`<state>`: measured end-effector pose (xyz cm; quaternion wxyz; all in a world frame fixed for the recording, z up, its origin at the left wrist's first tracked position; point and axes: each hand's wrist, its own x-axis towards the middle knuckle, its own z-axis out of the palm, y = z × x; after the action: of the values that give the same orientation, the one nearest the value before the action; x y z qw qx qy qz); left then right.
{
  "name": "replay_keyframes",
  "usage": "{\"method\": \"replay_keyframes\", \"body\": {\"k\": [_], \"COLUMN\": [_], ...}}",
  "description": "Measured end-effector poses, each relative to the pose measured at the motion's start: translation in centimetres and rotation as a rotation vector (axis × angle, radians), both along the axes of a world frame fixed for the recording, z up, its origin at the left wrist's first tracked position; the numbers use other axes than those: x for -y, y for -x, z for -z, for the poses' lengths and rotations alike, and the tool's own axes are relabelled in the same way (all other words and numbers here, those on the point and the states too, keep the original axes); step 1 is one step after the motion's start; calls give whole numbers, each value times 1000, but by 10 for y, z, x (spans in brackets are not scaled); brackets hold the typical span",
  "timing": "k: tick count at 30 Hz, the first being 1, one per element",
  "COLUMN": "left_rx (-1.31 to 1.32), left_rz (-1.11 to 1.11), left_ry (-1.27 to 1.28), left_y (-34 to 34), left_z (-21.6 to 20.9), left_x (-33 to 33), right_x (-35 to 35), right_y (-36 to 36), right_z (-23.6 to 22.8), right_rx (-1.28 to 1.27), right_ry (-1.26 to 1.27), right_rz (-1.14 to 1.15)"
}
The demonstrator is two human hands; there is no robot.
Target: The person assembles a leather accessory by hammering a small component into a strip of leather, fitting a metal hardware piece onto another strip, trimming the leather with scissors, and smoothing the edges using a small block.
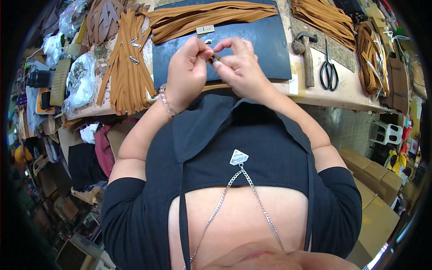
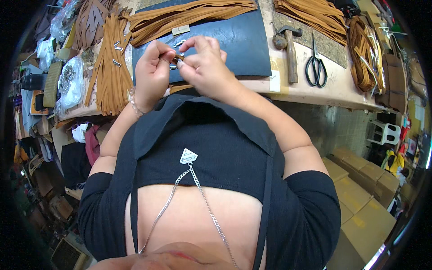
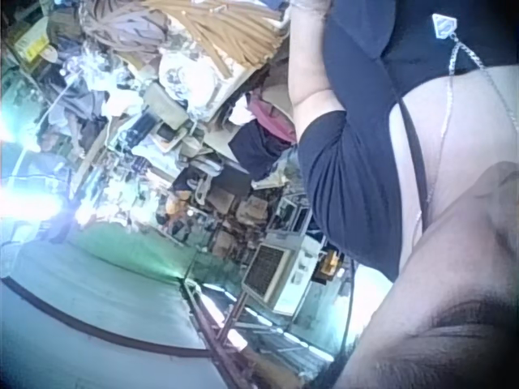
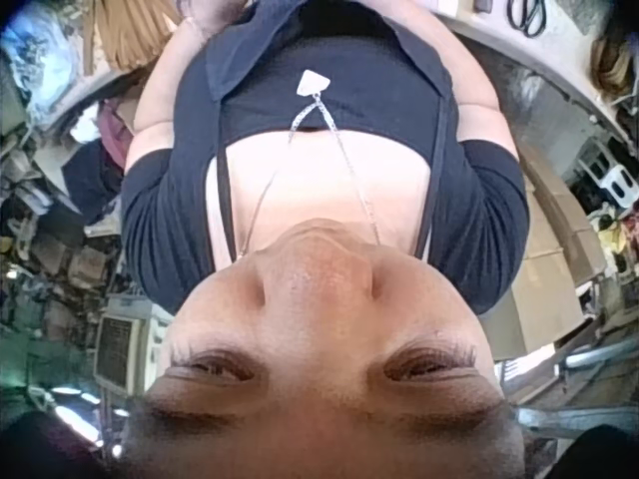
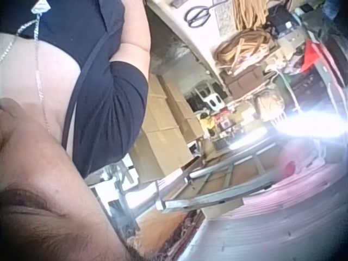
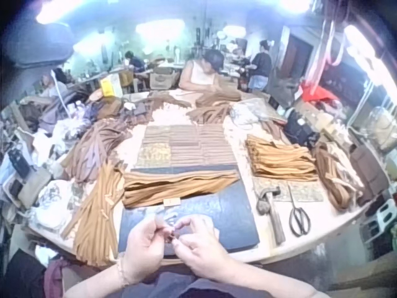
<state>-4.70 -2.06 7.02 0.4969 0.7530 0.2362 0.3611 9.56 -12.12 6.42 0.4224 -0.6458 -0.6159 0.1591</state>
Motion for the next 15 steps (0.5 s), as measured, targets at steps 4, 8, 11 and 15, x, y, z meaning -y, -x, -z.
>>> {"method": "replay_keyframes", "body": {"k": [4, 8, 11, 15], "left_rx": [-40, 19, -47, -38], "left_rz": [-9, -4, 4, 24], "left_ry": [-261, -186, -378, -401], "left_y": [1, 0, 0, 3], "left_z": [-3, 0, -3, 2], "left_x": [0, 2, -2, -2], "right_x": [-3, -1, -7, -3], "right_y": [0, 3, -2, 1], "right_z": [-3, -5, -1, 0], "right_rx": [90, 152, 55, 30], "right_ry": [6, -6, 46, 81], "right_rz": [48, 17, 40, -12]}}
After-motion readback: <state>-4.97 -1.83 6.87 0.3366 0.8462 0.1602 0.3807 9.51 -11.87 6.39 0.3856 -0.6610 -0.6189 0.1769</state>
